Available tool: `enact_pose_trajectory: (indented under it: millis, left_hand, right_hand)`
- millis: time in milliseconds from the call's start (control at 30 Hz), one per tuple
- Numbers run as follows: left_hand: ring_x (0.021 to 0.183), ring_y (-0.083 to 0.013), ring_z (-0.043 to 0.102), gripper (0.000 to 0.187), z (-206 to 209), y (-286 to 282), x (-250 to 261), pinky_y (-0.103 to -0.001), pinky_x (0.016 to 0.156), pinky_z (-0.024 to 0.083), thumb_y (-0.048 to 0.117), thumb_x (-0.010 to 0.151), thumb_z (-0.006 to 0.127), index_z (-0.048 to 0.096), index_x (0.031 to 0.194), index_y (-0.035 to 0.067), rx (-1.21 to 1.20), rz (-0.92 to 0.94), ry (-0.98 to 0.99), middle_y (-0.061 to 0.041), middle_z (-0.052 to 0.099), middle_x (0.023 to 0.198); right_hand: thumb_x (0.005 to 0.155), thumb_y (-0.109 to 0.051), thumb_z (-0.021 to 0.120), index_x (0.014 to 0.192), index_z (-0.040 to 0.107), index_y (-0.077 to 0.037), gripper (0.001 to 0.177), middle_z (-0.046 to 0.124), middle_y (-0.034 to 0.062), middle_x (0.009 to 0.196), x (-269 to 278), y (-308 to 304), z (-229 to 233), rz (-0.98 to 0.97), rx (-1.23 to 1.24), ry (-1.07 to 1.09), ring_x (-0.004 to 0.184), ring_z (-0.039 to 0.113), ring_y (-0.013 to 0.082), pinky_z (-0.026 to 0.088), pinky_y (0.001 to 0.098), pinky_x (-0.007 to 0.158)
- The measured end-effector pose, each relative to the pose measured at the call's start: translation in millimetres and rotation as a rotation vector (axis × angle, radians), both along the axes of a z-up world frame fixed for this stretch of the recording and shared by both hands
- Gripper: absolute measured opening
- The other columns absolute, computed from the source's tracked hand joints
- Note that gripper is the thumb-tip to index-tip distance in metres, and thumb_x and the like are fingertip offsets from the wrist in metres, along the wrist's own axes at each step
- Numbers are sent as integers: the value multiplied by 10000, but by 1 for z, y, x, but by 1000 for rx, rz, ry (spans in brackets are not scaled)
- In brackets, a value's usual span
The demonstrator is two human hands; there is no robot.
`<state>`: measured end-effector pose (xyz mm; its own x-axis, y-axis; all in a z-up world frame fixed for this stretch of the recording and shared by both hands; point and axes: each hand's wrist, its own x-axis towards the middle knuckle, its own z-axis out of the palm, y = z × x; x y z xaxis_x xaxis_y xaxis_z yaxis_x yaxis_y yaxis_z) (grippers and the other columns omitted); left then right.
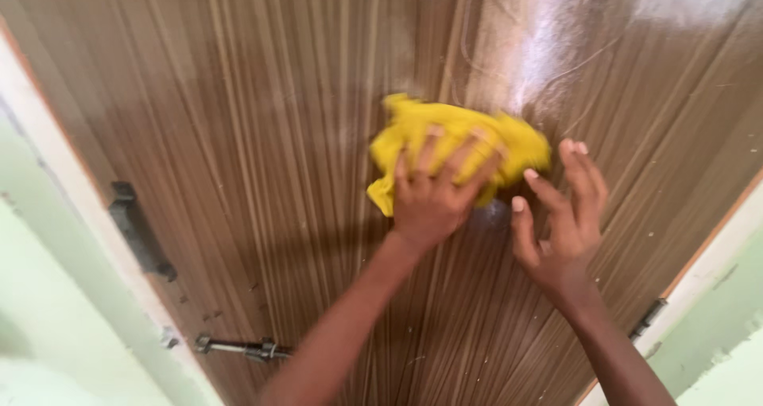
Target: The person cleans a wooden door with a cloth, wiping across different parts of the surface.
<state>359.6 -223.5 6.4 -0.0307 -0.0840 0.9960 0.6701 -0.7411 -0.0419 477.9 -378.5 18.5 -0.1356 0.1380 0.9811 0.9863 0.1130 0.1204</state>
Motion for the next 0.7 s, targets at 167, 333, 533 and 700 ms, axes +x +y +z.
enact_pose_trajectory:
  millis: [167, 333, 533, 700]
  left_hand:
    - [1592, -290, 265, 597, 38, 64, -72, -549, 1323, 169, 484, 1008, 671, 455, 1557, 395, 645, -192, 1176, 80, 388, 1658]
    - [1571, -300, 218, 651, 114, 112, -134, -550, 1313, 125, 526, 1009, 653, 409, 1593, 370, 684, -334, 1297, 58, 353, 1695]
    - [1596, -313, 225, 446, 115, 66, -76, -556, 1287, 189, 299, 1104, 635, 516, 1521, 402, 2, 40, 147, 56, 313, 1700]
    - [1593, -370, 208, 597, 173, -7, 65, -599, 1282, 156, 356, 1016, 670, 447, 1570, 342, -555, -26, -727, -4, 298, 1711]
  right_hand:
    - [995, -31, 751, 1287, 654, -10, 309, 432, 214, 1591, -12, -5, 4, 7, -18, -86, 1543, 386, 411, 400, 534, 1284]
    - [945, -29, 775, 1238, 675, -20, 310, 451, 196, 1546, 12, -25, -2, -52, -38, -163, 1504, 417, 401, 418, 536, 1235]
    - [967, -28, 785, 1231, 687, -14, 282, 452, 210, 1574, 66, -49, -3, -225, -39, -147, 1515, 429, 413, 427, 532, 1246]
    - [999, -56, 804, 1302, 677, -1, 333, 412, 258, 1642, 126, -43, 22, -310, 38, -222, 1548, 424, 416, 379, 553, 1244]
